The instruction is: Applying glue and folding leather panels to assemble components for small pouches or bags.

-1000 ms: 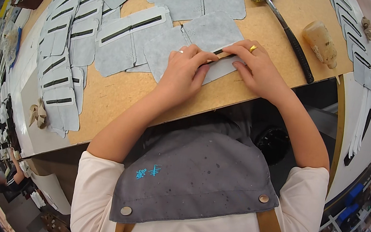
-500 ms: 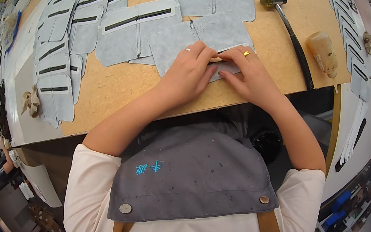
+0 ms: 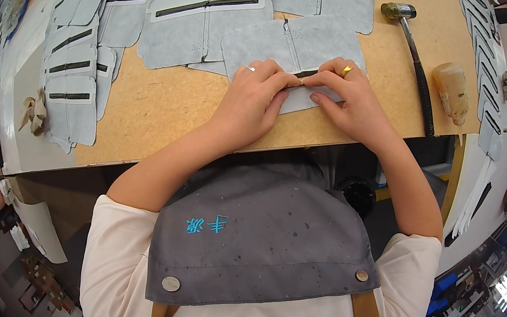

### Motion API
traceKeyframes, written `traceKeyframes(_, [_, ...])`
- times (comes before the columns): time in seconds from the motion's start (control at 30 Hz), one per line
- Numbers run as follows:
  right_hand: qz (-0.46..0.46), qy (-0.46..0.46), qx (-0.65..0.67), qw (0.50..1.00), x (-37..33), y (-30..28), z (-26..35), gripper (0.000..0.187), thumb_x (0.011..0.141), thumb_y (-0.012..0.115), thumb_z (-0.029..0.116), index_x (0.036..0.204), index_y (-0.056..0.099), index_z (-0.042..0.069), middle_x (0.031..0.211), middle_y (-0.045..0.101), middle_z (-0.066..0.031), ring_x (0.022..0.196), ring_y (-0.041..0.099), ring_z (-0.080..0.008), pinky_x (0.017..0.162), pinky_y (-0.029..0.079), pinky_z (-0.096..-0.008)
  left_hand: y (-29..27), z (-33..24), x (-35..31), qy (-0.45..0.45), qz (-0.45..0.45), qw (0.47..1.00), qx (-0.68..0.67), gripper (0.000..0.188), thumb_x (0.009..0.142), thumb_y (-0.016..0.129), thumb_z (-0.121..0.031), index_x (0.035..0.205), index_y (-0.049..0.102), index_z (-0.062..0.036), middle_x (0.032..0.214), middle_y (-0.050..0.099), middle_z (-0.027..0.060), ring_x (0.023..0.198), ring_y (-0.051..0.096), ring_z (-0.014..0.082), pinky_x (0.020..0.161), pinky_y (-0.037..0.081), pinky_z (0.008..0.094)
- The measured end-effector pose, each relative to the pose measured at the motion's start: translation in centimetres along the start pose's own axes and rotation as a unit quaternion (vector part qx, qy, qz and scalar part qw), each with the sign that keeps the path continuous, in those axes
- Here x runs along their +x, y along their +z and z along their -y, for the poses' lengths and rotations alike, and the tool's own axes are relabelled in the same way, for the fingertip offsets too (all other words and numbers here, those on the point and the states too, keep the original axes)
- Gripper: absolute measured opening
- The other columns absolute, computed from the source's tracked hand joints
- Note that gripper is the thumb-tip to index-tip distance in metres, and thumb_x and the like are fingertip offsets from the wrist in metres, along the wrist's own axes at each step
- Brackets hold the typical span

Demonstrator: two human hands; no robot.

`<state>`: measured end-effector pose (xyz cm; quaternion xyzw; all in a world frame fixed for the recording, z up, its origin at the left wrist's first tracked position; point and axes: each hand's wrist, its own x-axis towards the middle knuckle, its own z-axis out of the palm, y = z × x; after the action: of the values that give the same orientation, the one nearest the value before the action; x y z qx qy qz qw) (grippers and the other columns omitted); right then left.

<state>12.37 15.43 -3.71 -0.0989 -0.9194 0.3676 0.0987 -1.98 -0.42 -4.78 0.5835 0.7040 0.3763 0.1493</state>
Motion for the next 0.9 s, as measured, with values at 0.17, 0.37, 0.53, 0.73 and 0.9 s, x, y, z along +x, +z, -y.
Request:
traceKeyframes(0.17, [-0.006,-0.026,-0.032,0.999,0.0,-0.1,-0.1,0.016,0.083,0.065,0.01,0.098,0.067,0.011,0.097,0.058,-0.0032,0.092,0.054,-0.0246,0.081,0.041,-0.0371,0.2,0.3,0.1,0.026,-0.003,0.999,0.023,0.019,0.084,0.06,-0.002,0.102,0.064,-0.0085,0.091,0.056,0.0048,0.086,0.053,0.0256,0.072,0.038,0.0376])
traceKeyframes(0.37, [-0.004,-0.062,-0.109,0.992,-0.4,0.2,0.6,0.016,0.082,0.064,0.009,0.098,0.065,0.012,0.098,0.058,-0.0026,0.093,0.054,-0.0234,0.082,0.041,-0.0373,0.1,0.1,-0.3,0.063,0.014,0.99,0.128,0.028,0.08,0.062,-0.001,0.106,0.065,-0.0108,0.095,0.057,0.0018,0.084,0.052,0.0224,0.072,0.036,0.0355])
traceKeyframes(0.53, [-0.026,-0.087,-0.157,0.983,-0.7,0.3,0.5,0.018,0.082,0.064,0.009,0.1,0.063,0.01,0.105,0.058,-0.0031,0.098,0.054,-0.023,0.083,0.042,-0.0362,0.1,0.3,-0.5,0.076,0.015,0.987,0.143,0.032,0.079,0.062,-0.001,0.109,0.064,-0.0114,0.096,0.057,0.0011,0.084,0.052,0.0219,0.071,0.036,0.0352])
traceKeyframes(0.73, [-0.099,0.01,-0.05,0.994,-1.1,0.6,0.4,0.022,0.082,0.064,0.01,0.103,0.062,0.008,0.107,0.059,-0.0029,0.101,0.054,-0.0236,0.09,0.041,-0.0372,0.1,0.2,-0.3,0.055,0.018,0.992,0.115,0.036,0.079,0.06,0.001,0.113,0.063,-0.0128,0.097,0.057,0.0013,0.085,0.051,0.0215,0.072,0.035,0.0354])
traceKeyframes(0.9, [-0.036,-0.094,-0.23,0.968,-1.9,-0.3,0.3,0.025,0.08,0.061,0.006,0.104,0.062,0.007,0.104,0.061,-0.0035,0.102,0.055,-0.0222,0.091,0.041,-0.0373,0.2,0.4,-0.3,0.057,0.024,0.992,0.112,0.038,0.079,0.059,0.002,0.113,0.063,-0.0134,0.096,0.056,0.0018,0.085,0.05,0.0216,0.073,0.035,0.0355])
